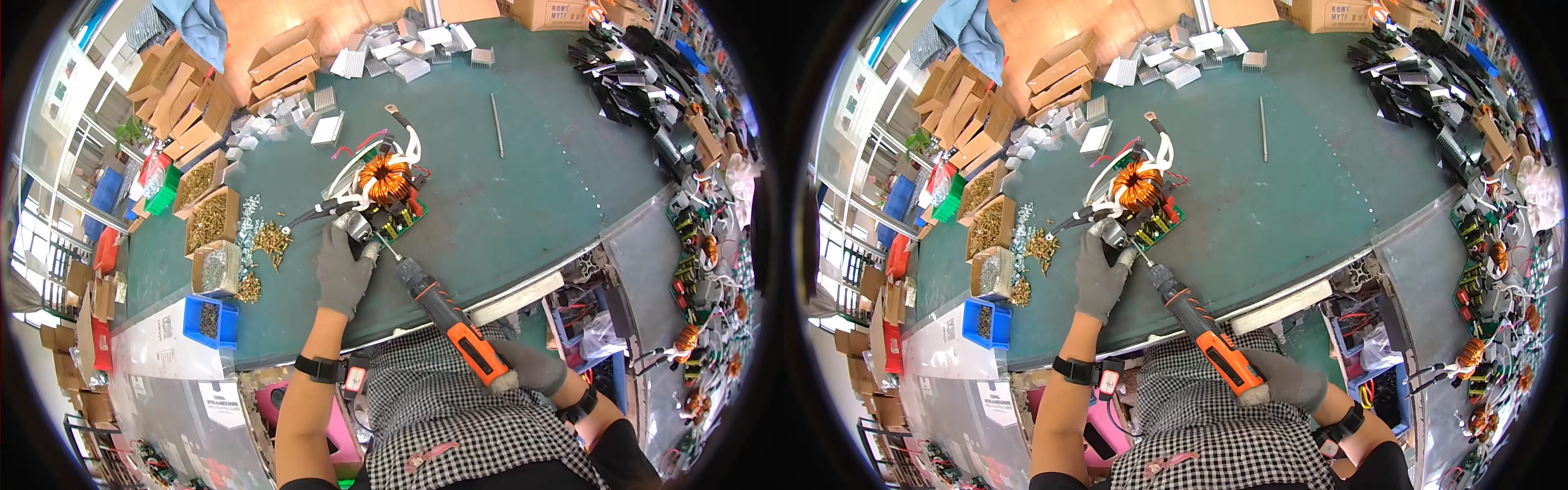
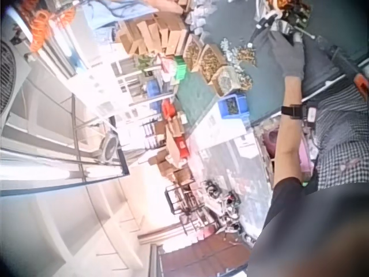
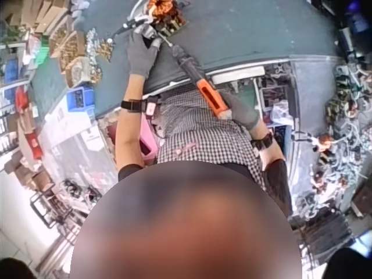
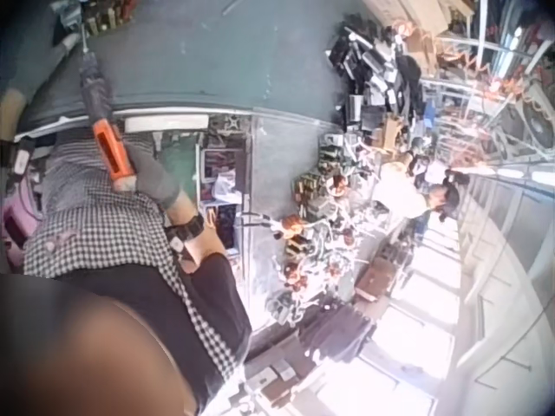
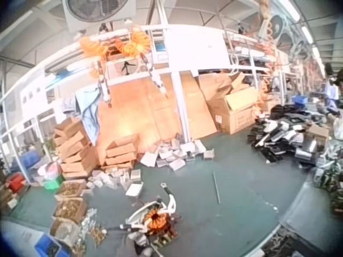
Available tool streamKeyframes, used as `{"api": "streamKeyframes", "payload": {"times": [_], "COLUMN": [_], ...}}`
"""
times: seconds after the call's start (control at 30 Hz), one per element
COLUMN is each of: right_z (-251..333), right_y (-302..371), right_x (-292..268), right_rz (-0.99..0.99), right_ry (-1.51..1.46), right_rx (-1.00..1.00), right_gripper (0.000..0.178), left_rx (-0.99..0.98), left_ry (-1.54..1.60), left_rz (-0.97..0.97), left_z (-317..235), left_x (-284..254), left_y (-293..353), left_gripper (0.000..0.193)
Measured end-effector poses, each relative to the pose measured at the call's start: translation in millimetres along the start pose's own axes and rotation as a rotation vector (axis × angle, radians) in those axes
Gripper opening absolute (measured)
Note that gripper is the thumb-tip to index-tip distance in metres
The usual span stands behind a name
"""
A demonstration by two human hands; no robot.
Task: Assembling an electronic component onto a circuit board using an electric screwdriver.
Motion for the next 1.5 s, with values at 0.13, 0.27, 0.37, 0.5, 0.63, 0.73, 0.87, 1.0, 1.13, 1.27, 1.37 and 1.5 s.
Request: {"api": "streamKeyframes", "payload": {"times": [0.13,0.27,0.37,0.5,0.63,0.73,0.87,1.0,1.13,1.27,1.37,1.5], "right_z": [1.6,7.2,16.7,2.8,15.2,9.3,10.6,7.0,16.8,-0.2,-4.4,-12.4], "right_y": [13.2,19.4,5.3,-17.4,-20.9,-22.2,-25.7,-25.1,-28.7,-31.7,-35.8,-36.1], "right_x": [4.7,9.7,14.2,-0.6,1.4,-0.2,-1.2,-5.1,-0.9,-1.3,2.0,8.7], "right_rz": [-0.044,-0.090,-0.076,-0.011,-0.031,-0.057,-0.030,0.024,-0.085,0.073,0.215,0.121], "right_ry": [-0.170,-0.270,-0.355,-0.502,-0.445,-0.455,-0.501,-0.598,-0.451,-0.731,-0.955,-1.013], "right_rx": [-0.011,-0.032,-0.073,0.002,-0.014,0.033,0.040,0.022,0.120,0.024,-0.035,0.034], "right_gripper": [0.060,0.057,0.061,0.067,0.069,0.070,0.069,0.069,0.072,0.068,0.061,0.054], "left_rx": [0.013,-0.028,-0.044,0.000,0.025,0.021,0.030,0.016,0.015,-0.010,-0.027,-0.008], "left_ry": [0.012,-0.017,-0.026,-0.013,-0.044,0.016,0.051,0.025,0.030,0.057,0.083,0.091], "left_rz": [0.003,0.001,-0.010,-0.037,-0.021,-0.029,-0.063,-0.091,-0.077,-0.082,-0.069,-0.047], "left_z": [-0.9,-0.5,0.1,-3.2,-2.7,-4.3,-1.5,-0.5,-1.5,-1.0,-2.5,-6.4], "left_x": [-1.9,0.6,1.0,2.6,0.4,-1.7,1.9,3.4,1.1,1.5,0.9,-0.4], "left_y": [-0.9,-1.2,-0.8,-2.7,-2.4,-3.6,-4.2,-5.8,-5.0,-5.1,-5.4,-8.0], "left_gripper": [0.057,0.057,0.055,0.052,0.052,0.051,0.049,0.048,0.048,0.048,0.048,0.047]}}
Point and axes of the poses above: each hand's wrist, its own y-axis away from the middle knuckle, its own x-axis out of the palm, z = x × y, the point moved 2 cm from there along -y, towards the middle knuckle, and after that the axes turned 8 degrees about z, right-handed, at the moved point
